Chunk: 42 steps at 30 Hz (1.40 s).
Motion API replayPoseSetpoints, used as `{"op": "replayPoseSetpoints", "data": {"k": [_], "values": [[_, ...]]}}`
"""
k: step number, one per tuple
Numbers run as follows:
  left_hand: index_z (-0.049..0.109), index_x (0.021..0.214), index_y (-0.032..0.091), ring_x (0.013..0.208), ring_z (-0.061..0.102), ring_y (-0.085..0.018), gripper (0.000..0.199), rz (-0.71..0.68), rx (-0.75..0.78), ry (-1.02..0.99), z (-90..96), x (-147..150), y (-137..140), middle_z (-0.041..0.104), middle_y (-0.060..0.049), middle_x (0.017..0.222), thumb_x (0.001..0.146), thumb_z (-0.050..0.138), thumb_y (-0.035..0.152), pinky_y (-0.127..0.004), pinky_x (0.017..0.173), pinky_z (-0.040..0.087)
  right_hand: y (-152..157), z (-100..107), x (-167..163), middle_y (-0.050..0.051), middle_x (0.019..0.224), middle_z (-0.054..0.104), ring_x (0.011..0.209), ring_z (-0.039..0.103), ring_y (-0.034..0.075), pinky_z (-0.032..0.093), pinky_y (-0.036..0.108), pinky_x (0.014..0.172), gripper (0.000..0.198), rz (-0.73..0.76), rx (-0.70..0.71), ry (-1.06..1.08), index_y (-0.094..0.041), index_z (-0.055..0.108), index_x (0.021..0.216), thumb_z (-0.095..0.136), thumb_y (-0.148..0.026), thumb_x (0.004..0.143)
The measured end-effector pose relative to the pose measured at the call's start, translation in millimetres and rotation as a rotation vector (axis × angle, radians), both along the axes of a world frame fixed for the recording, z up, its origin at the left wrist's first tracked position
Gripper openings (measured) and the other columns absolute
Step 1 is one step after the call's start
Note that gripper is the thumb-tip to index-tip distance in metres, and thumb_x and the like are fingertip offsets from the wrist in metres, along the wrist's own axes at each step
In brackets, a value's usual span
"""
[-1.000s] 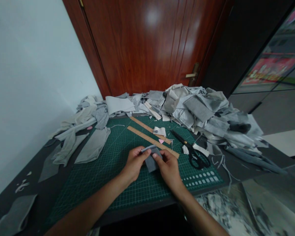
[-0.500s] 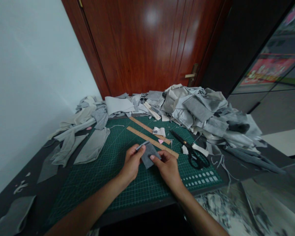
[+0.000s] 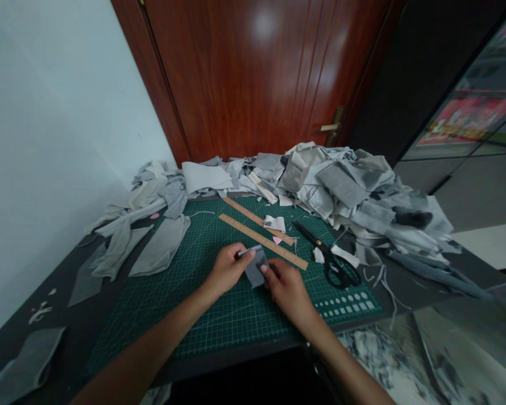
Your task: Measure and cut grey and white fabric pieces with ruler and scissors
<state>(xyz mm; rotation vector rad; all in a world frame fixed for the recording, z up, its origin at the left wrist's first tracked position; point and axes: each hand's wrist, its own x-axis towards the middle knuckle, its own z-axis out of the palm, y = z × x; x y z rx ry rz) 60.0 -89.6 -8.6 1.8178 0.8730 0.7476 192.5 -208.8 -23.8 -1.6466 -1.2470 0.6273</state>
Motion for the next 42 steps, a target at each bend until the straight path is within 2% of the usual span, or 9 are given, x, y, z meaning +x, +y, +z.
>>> {"op": "replayPoseSetpoints", "data": {"k": [2,5,9,14,17,24,29,35,42], "values": [[0.056,0.061,0.020,0.056,0.048,-0.014,0.028,-0.069,0.174,0.280,0.4,-4.4,8.9,0.053,0.003,0.057,0.081,0.067,0.038,-0.027,0.055,0.030,-6.5,8.8,-0.2,0.006,0.074,0.072,0.065,0.070,0.023,0.048,0.029,0.060,0.022,-0.032,-0.167,-0.299,-0.014,0.061,0.115,0.060,-0.026,0.096],[0.058,0.065,0.021,0.072,0.053,-0.018,0.021,-0.076,0.403,0.433,-1.9,-8.2,15.1,0.058,0.001,0.068,0.080,0.070,0.029,-0.029,0.063,0.033,-18.1,27.2,-8.2,0.014,0.084,0.075,0.077,0.074,0.031,0.052,0.037,0.067,0.033,-0.145,-0.395,-0.726,-0.012,0.060,0.121,0.068,-0.028,0.093],[0.058,0.067,0.022,0.084,0.053,-0.022,0.019,-0.123,0.514,0.397,-7.3,-8.2,17.0,0.059,-0.001,0.078,0.079,0.072,0.024,-0.032,0.072,0.037,-28.9,38.0,-27.2,0.020,0.119,0.071,0.107,0.068,0.035,0.053,0.046,0.088,0.043,-0.063,-0.209,-0.962,-0.015,0.059,0.134,0.068,-0.023,0.092],[0.058,0.065,0.022,0.081,0.052,-0.022,0.022,-0.163,0.474,0.325,-8.4,-7.3,21.7,0.058,-0.001,0.073,0.076,0.077,0.025,-0.034,0.074,0.037,-34.6,15.6,-48.0,0.021,0.146,0.058,0.132,0.056,0.035,0.046,0.051,0.106,0.046,0.224,-0.148,-0.968,-0.011,0.057,0.140,0.060,-0.016,0.094],[0.058,0.068,0.022,0.082,0.052,-0.023,0.022,-0.185,0.504,0.359,-8.5,-8.0,23.1,0.058,-0.001,0.075,0.078,0.077,0.026,-0.033,0.074,0.038,-37.7,9.5,-54.4,0.024,0.148,0.055,0.136,0.054,0.036,0.047,0.051,0.105,0.050,0.196,-0.222,-0.957,-0.008,0.056,0.143,0.060,-0.016,0.094],[0.064,0.094,0.020,0.099,0.052,-0.027,0.023,-0.124,0.669,0.348,-14.5,-9.8,27.9,0.061,-0.005,0.096,0.083,0.078,0.035,-0.037,0.085,0.041,-39.5,30.1,-51.4,0.021,0.145,0.059,0.128,0.056,0.040,0.049,0.053,0.099,0.053,0.194,-0.243,-0.961,-0.011,0.059,0.139,0.067,-0.034,0.092],[0.067,0.110,0.024,0.103,0.056,-0.024,0.027,-0.381,0.556,0.206,-8.9,-12.9,39.6,0.066,-0.003,0.106,0.084,0.073,0.020,-0.036,0.093,0.039,-30.1,25.3,-40.0,0.015,0.123,0.070,0.106,0.063,0.031,0.051,0.046,0.085,0.029,0.156,-0.195,-0.956,-0.018,0.069,0.120,0.053,-0.034,0.102],[0.074,0.084,0.025,0.100,0.055,-0.022,0.012,-0.535,0.560,0.189,-8.1,-14.7,46.3,0.067,-0.002,0.098,0.089,0.065,0.019,-0.036,0.092,0.037,-20.7,11.3,-30.9,0.013,0.118,0.069,0.102,0.062,0.030,0.046,0.043,0.081,0.036,0.117,-0.139,-0.988,-0.024,0.061,0.136,0.053,-0.027,0.101],[0.075,0.087,0.027,0.097,0.055,-0.023,0.013,-0.508,0.559,0.175,-3.1,-18.3,43.8,0.066,-0.002,0.097,0.086,0.067,0.017,-0.036,0.091,0.037,-20.1,8.0,-30.6,0.012,0.106,0.071,0.095,0.062,0.029,0.044,0.040,0.079,0.026,0.037,-0.071,-0.951,-0.020,0.072,0.113,0.053,-0.032,0.102]]}}
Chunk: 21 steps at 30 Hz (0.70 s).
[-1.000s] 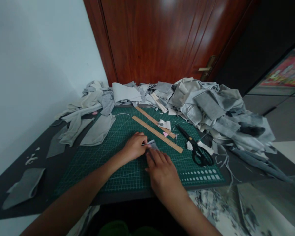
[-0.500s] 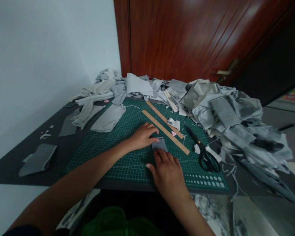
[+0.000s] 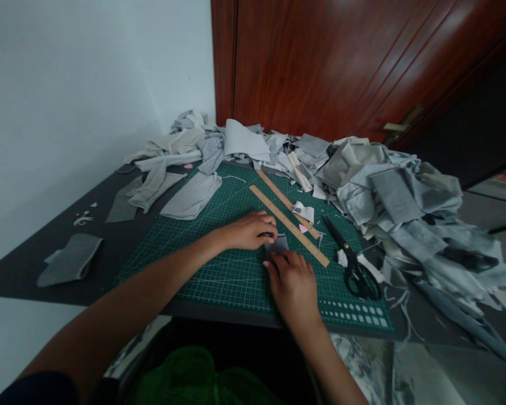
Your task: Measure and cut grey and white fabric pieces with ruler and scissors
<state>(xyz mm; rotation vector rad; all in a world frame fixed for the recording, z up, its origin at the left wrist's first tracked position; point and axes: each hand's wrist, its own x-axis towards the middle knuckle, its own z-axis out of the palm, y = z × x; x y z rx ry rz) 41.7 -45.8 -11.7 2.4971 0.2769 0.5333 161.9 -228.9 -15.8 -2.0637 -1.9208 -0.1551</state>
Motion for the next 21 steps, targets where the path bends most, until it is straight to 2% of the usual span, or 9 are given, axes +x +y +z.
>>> {"op": "replayPoseSetpoints", "data": {"k": [7,14,18,21], "values": [[0.074,0.091,0.027,0.098,0.054,-0.023,0.011,0.007,-0.009,0.043,-0.1,-3.1,7.3,0.065,-0.002,0.098,0.080,0.076,0.024,-0.035,0.092,0.037,2.6,-5.0,-0.7,0.012,0.101,0.071,0.094,0.061,0.029,0.042,0.040,0.081,0.020,-0.051,0.050,0.005,-0.019,0.072,0.102,0.055,-0.030,0.100],[0.072,0.087,0.027,0.097,0.055,-0.023,0.009,0.045,0.020,0.047,1.4,-2.1,3.6,0.064,-0.001,0.095,0.080,0.075,0.023,-0.035,0.092,0.036,0.2,-4.5,3.7,0.014,0.128,0.065,0.112,0.058,0.030,0.046,0.044,0.092,0.032,0.093,-0.008,0.016,-0.020,0.065,0.129,0.049,-0.024,0.101],[0.068,0.081,0.023,0.092,0.055,-0.022,0.007,0.144,0.109,0.074,1.3,-1.7,2.2,0.062,-0.002,0.089,0.082,0.074,0.026,-0.035,0.087,0.037,-3.0,-2.3,1.4,0.016,0.132,0.066,0.113,0.060,0.033,0.048,0.047,0.093,0.034,0.056,-0.053,-0.039,-0.018,0.065,0.129,0.049,-0.024,0.100],[0.061,0.071,0.020,0.086,0.054,-0.021,0.020,0.262,0.144,0.078,-1.4,-0.8,1.1,0.059,-0.002,0.084,0.081,0.076,0.029,-0.034,0.082,0.038,-4.5,-5.9,-2.6,0.020,0.143,0.060,0.126,0.057,0.035,0.043,0.051,0.107,0.036,0.080,-0.028,-0.080,-0.011,0.065,0.130,0.047,-0.019,0.100]]}}
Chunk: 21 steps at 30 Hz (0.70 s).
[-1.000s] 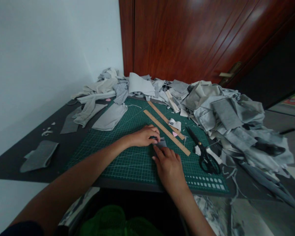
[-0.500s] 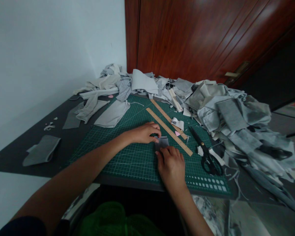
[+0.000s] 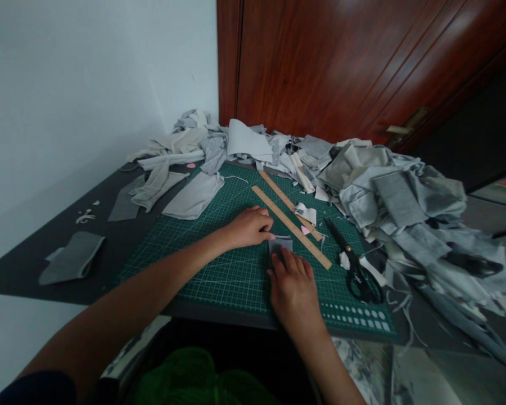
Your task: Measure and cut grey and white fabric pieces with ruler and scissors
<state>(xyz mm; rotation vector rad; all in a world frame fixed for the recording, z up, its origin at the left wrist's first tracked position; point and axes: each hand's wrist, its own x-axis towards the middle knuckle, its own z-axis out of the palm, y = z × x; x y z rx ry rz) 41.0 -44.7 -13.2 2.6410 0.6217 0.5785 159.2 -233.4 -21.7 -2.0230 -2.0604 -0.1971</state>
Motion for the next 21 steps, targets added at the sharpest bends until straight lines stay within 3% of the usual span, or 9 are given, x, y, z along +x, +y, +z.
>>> {"op": "replayPoseSetpoints", "data": {"k": [3,6,7,12,16,21], "values": [[0.061,0.071,0.020,0.085,0.054,-0.022,0.022,0.088,0.002,-0.020,-3.3,1.7,-1.7,0.058,-0.002,0.083,0.081,0.077,0.030,-0.034,0.080,0.039,-0.2,-6.4,-2.2,0.023,0.151,0.052,0.139,0.050,0.034,0.039,0.048,0.114,0.041,0.043,-0.004,-0.013,-0.004,0.059,0.136,0.042,-0.012,0.100],[0.067,0.080,0.020,0.089,0.056,-0.023,0.008,0.107,-0.049,-0.100,-4.8,4.8,-4.4,0.061,-0.003,0.086,0.083,0.073,0.024,-0.036,0.084,0.042,-0.2,-9.3,-2.1,0.023,0.151,0.052,0.139,0.051,0.034,0.040,0.046,0.114,0.044,0.044,-0.066,-0.004,-0.001,0.055,0.140,0.042,-0.011,0.100],[0.069,0.084,0.021,0.091,0.057,-0.023,0.002,0.098,-0.073,-0.149,-4.4,6.2,-6.0,0.062,-0.003,0.090,0.085,0.071,0.021,-0.036,0.087,0.043,-0.4,-8.8,-2.0,0.023,0.152,0.051,0.139,0.051,0.034,0.040,0.046,0.114,0.044,0.044,-0.082,0.001,0.000,0.054,0.141,0.042,-0.012,0.100],[0.074,0.096,0.021,0.093,0.063,-0.019,0.023,-0.083,-0.222,-0.331,4.0,13.3,-25.9,0.067,-0.006,0.100,0.094,0.053,0.014,-0.032,0.086,0.048,-1.1,3.2,-2.8,0.025,0.153,0.049,0.141,0.046,0.035,0.038,0.048,0.115,0.047,0.060,-0.122,0.042,0.000,0.051,0.143,0.044,-0.018,0.101],[0.075,0.094,0.020,0.091,0.064,-0.018,0.026,-0.225,-0.229,-0.228,7.6,16.3,-42.7,0.068,-0.005,0.096,0.098,0.051,0.014,-0.030,0.086,0.049,1.6,17.7,-0.5,0.022,0.142,0.059,0.135,0.049,0.036,0.040,0.051,0.110,0.042,0.076,-0.162,0.106,-0.008,0.059,0.133,0.052,-0.030,0.098],[0.075,0.092,0.015,0.092,0.059,-0.020,0.028,-0.236,-0.023,-0.004,2.6,10.0,-27.0,0.067,-0.006,0.090,0.095,0.050,0.004,-0.032,0.087,0.048,6.9,22.3,7.3,0.020,0.146,0.055,0.134,0.046,0.036,0.038,0.051,0.109,0.048,0.104,-0.133,0.181,-0.011,0.058,0.133,0.058,-0.040,0.095]]}}
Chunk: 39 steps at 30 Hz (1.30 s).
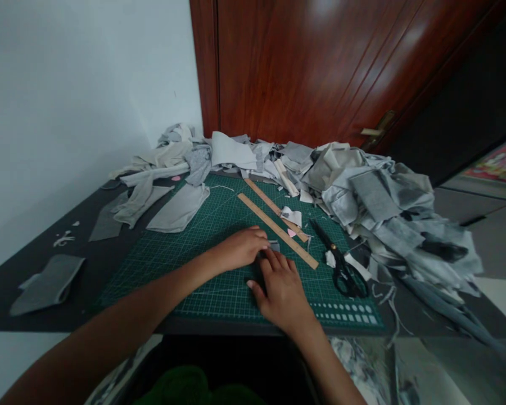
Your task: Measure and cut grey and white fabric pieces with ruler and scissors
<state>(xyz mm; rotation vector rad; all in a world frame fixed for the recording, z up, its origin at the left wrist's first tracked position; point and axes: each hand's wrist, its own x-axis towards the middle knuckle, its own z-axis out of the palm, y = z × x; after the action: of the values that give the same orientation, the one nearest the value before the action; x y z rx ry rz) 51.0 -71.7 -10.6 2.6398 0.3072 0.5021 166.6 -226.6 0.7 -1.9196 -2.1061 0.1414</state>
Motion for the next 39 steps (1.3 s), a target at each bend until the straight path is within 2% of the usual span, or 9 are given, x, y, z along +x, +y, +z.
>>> {"op": "replayPoseSetpoints", "data": {"k": [5,10,14,18,24,28,31,35,39], "values": [[0.077,0.104,0.024,0.096,0.056,-0.019,0.027,0.075,0.059,0.020,-1.9,-10.0,19.8,0.064,-0.004,0.098,0.094,0.057,0.009,-0.032,0.087,0.047,3.4,-6.1,2.7,0.019,0.151,0.051,0.136,0.044,0.037,0.035,0.051,0.110,0.052,-0.008,0.047,0.054,-0.011,0.057,0.135,0.059,-0.045,0.095],[0.076,0.097,0.021,0.095,0.054,-0.019,0.023,0.092,0.129,0.077,7.4,-10.6,9.4,0.061,-0.003,0.094,0.094,0.056,0.009,-0.032,0.086,0.047,2.1,-7.2,8.5,0.015,0.146,0.056,0.132,0.049,0.032,0.037,0.048,0.109,0.039,-0.029,0.066,0.107,-0.017,0.061,0.126,0.049,-0.045,0.102],[0.074,0.092,0.020,0.093,0.054,-0.021,0.022,0.130,0.251,0.156,13.9,-8.0,-3.7,0.060,-0.004,0.090,0.096,0.053,0.011,-0.034,0.084,0.047,1.0,-9.2,13.1,0.019,0.148,0.053,0.136,0.046,0.035,0.031,0.053,0.113,0.052,-0.036,0.076,0.087,-0.015,0.059,0.128,0.060,-0.054,0.094],[0.070,0.092,0.018,0.100,0.053,-0.024,0.015,0.234,0.322,0.098,6.8,-1.7,-14.2,0.060,-0.007,0.102,0.096,0.056,0.017,-0.039,0.087,0.049,0.6,-7.9,10.8,0.021,0.151,0.050,0.141,0.041,0.036,0.030,0.054,0.115,0.064,-0.032,0.053,0.085,-0.013,0.054,0.136,0.067,-0.055,0.088],[0.065,0.111,0.016,0.103,0.057,-0.021,0.023,0.157,0.087,-0.147,-9.7,10.0,-24.8,0.061,-0.008,0.109,0.100,0.046,0.013,-0.037,0.094,0.052,-3.0,-2.4,8.6,0.023,0.155,0.045,0.146,0.034,0.037,0.024,0.055,0.119,0.089,-0.019,-0.058,0.118,-0.009,0.047,0.145,0.076,-0.060,0.077],[0.062,0.123,0.017,0.109,0.060,-0.020,0.033,0.092,-0.059,-0.146,-17.6,13.9,-26.4,0.061,-0.009,0.119,0.099,0.041,0.008,-0.038,0.098,0.052,-4.8,2.3,20.6,0.021,0.161,0.038,0.151,0.027,0.036,0.018,0.055,0.123,0.103,0.039,-0.145,0.211,-0.012,0.040,0.152,0.083,-0.057,0.071],[0.065,0.118,0.018,0.110,0.058,-0.022,0.033,0.097,-0.037,-0.132,-21.3,15.1,-26.5,0.061,-0.009,0.116,0.096,0.043,0.005,-0.040,0.097,0.053,-7.8,10.7,40.7,0.017,0.162,0.039,0.150,0.031,0.032,0.025,0.048,0.122,0.085,0.130,-0.182,0.318,-0.016,0.047,0.149,0.080,-0.049,0.078],[0.065,0.119,0.017,0.106,0.055,-0.023,0.035,0.098,0.047,-0.050,-20.2,14.7,-30.1,0.061,-0.009,0.114,0.094,0.046,0.003,-0.039,0.094,0.053,-15.5,22.7,70.6,0.010,0.135,0.067,0.126,0.060,0.024,0.041,0.036,0.110,0.027,0.095,-0.153,0.401,-0.020,0.070,0.121,0.060,-0.029,0.098],[0.066,0.122,0.016,0.108,0.053,-0.024,0.036,0.081,0.134,0.015,-16.3,13.6,-31.5,0.061,-0.010,0.120,0.096,0.045,0.004,-0.041,0.096,0.052,-17.6,23.1,85.8,0.007,0.105,0.078,0.101,0.071,0.023,0.049,0.031,0.092,0.022,-0.049,-0.217,0.316,-0.020,0.075,0.108,0.056,-0.019,0.097]]}}
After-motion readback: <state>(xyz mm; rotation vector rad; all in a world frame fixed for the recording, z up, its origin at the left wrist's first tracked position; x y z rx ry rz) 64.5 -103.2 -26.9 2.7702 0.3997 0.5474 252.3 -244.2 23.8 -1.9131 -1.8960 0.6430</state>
